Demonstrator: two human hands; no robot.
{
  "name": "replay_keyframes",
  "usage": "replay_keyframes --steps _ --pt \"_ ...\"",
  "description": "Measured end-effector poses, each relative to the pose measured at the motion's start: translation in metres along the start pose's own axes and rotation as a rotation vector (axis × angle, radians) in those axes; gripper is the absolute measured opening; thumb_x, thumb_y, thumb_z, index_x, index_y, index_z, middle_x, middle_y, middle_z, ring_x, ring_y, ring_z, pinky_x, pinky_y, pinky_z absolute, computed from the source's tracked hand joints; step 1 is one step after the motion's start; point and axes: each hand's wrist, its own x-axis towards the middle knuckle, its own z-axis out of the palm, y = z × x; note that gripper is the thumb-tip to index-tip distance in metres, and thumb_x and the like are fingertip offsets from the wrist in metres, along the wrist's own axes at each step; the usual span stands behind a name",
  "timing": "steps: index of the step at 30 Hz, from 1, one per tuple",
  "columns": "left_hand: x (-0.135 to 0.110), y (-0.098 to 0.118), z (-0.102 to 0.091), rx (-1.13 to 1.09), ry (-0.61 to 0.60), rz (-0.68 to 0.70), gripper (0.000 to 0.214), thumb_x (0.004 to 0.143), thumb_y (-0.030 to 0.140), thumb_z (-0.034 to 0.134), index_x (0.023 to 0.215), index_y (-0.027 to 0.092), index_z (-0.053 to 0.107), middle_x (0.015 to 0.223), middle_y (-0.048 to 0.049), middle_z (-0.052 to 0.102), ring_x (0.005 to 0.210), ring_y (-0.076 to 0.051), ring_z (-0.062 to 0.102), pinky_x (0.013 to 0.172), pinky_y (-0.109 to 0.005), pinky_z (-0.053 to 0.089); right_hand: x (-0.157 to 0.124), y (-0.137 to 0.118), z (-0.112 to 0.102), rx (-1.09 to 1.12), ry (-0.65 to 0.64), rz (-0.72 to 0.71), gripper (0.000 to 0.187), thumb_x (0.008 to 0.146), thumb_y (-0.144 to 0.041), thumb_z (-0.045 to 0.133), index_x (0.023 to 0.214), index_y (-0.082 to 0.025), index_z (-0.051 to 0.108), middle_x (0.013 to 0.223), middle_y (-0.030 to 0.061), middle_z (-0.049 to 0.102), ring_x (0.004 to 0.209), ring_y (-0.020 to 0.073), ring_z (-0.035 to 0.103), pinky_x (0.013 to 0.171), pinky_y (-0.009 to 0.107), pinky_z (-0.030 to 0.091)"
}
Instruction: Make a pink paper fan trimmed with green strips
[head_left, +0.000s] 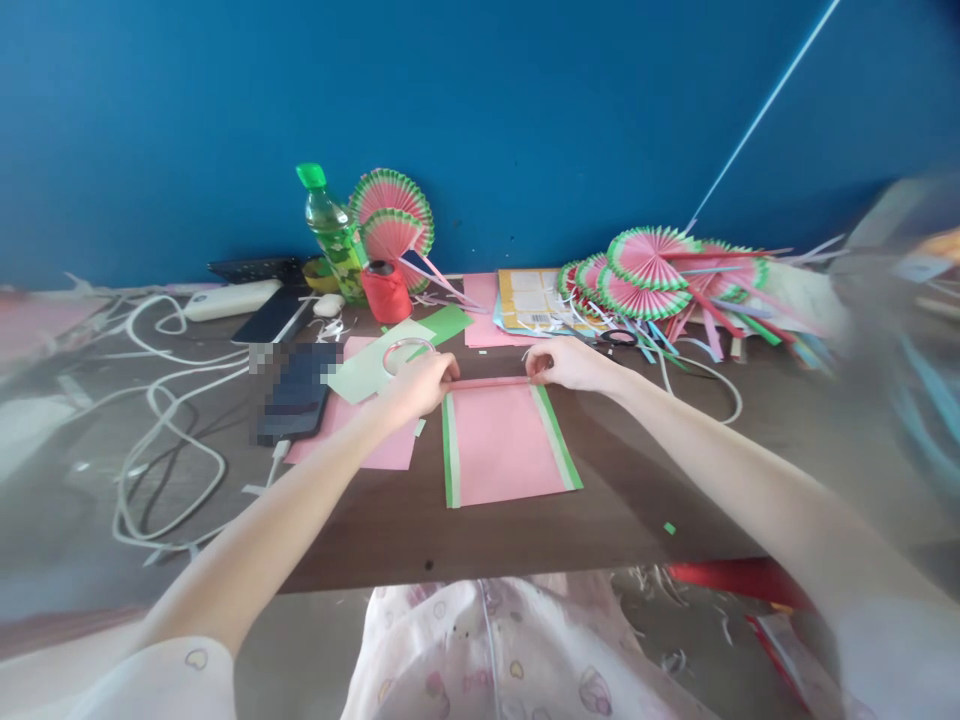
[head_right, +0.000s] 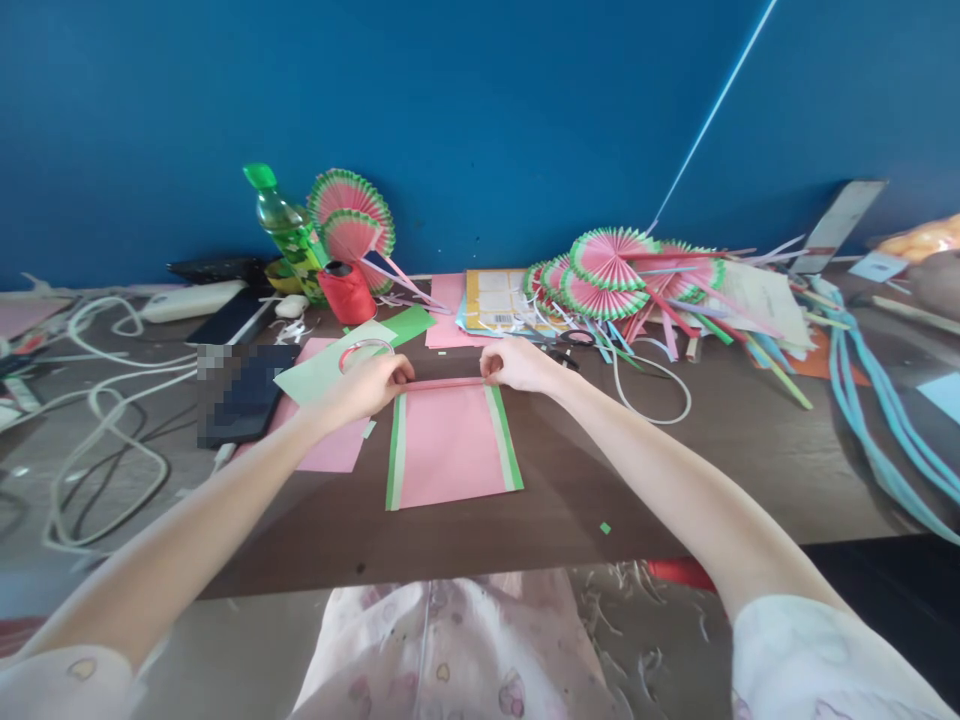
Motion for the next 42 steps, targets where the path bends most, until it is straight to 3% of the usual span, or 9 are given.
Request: replay_keyframes --steps 5,8,16,19,24,26,29,36,42 --pt "0.001 0.001 -0.002 0.037 -0.056 0.021 0.022 0.068 0.008 0.046 0.083 0.018 0.060 0.076 -0.0027 0.063 0.073 -0.017 0.057 0.060 -0.026 0.038 0.003 0.001 -0.003 0.013 -0.077 0.004 0.016 0.065 -0.020 0.064 0.081 -0.018 0.064 0.068 -0.0018 0.062 0.061 0.0116 0.054 0.058 0.023 0.037" --pt "-0.001 0.001 -0.001 0.058 -0.051 0.050 0.023 0.065 0.006 0.047 0.079 0.018 0.059 0.078 -0.0032 0.062 0.075 -0.018 0.056 0.060 -0.026 0.037 0.002 0.002 -0.004 0.023 -0.127 -0.032 0.013 0.065 -0.020 0.064 0.078 -0.018 0.063 0.069 -0.0013 0.060 0.062 0.0117 0.054 0.057 0.022 0.038" --pt "-0.010 0.011 -0.018 0.024 -0.046 0.048 0.016 0.072 0.014 0.050 0.084 0.020 0.059 0.077 0.0001 0.063 0.073 -0.015 0.058 0.061 -0.025 0.039 -0.009 -0.009 -0.012 0.068 -0.065 -0.037 0.012 0.068 -0.013 0.061 0.079 -0.016 0.061 0.073 0.0003 0.063 0.066 0.0131 0.058 0.062 0.024 0.041" --pt "-0.011 0.017 -0.030 0.060 0.172 0.090 0.017 0.076 0.015 0.049 0.086 0.020 0.062 0.081 -0.0010 0.064 0.074 -0.015 0.058 0.064 -0.026 0.041 -0.012 -0.021 -0.023 -0.038 0.124 -0.112 0.018 0.072 -0.008 0.055 0.085 -0.017 0.063 0.073 0.0014 0.062 0.069 0.0144 0.057 0.064 0.027 0.040" --pt "-0.024 0.029 -0.048 0.331 0.765 0.190 0.021 0.085 0.019 0.041 0.085 0.019 0.063 0.077 -0.0053 0.060 0.085 -0.022 0.053 0.074 -0.036 0.039 -0.026 -0.041 -0.038 -0.442 0.779 -0.322 0.026 0.088 -0.017 0.041 0.086 -0.023 0.066 0.073 0.0048 0.055 0.081 0.0203 0.050 0.071 0.036 0.034" --pt "-0.036 0.032 -0.049 0.422 0.832 0.216 0.022 0.087 0.020 0.040 0.083 0.020 0.062 0.075 -0.0060 0.058 0.085 -0.023 0.052 0.075 -0.038 0.037 -0.036 -0.044 -0.036 -0.536 0.816 -0.361 0.028 0.089 -0.018 0.039 0.089 -0.025 0.066 0.071 0.0046 0.053 0.081 0.0200 0.049 0.071 0.037 0.032" --pt "-0.053 0.030 -0.036 0.525 0.759 0.288 0.021 0.087 0.019 0.041 0.078 0.020 0.060 0.071 -0.0059 0.057 0.081 -0.022 0.051 0.073 -0.037 0.036 -0.049 -0.039 -0.021 -0.597 0.687 -0.451 0.027 0.089 -0.017 0.039 0.091 -0.025 0.065 0.073 0.0053 0.054 0.081 0.0203 0.048 0.070 0.036 0.030" --pt "-0.063 0.017 0.016 0.537 0.305 0.346 0.021 0.081 0.005 0.041 0.081 0.015 0.059 0.080 -0.0089 0.059 0.078 -0.022 0.053 0.069 -0.034 0.040 -0.054 -0.014 0.029 -0.667 0.291 -0.611 0.024 0.085 -0.010 0.041 0.077 -0.015 0.063 0.073 0.0068 0.056 0.070 0.0167 0.045 0.067 0.029 0.031" --pt "-0.058 0.013 0.021 0.505 0.222 0.345 0.022 0.087 0.011 0.039 0.080 0.016 0.060 0.081 -0.0060 0.061 0.076 -0.018 0.055 0.068 -0.030 0.040 -0.053 -0.013 0.035 -0.562 0.247 -0.568 0.027 0.091 -0.020 0.040 0.079 -0.016 0.064 0.076 0.0070 0.060 0.072 0.0164 0.049 0.068 0.028 0.034"
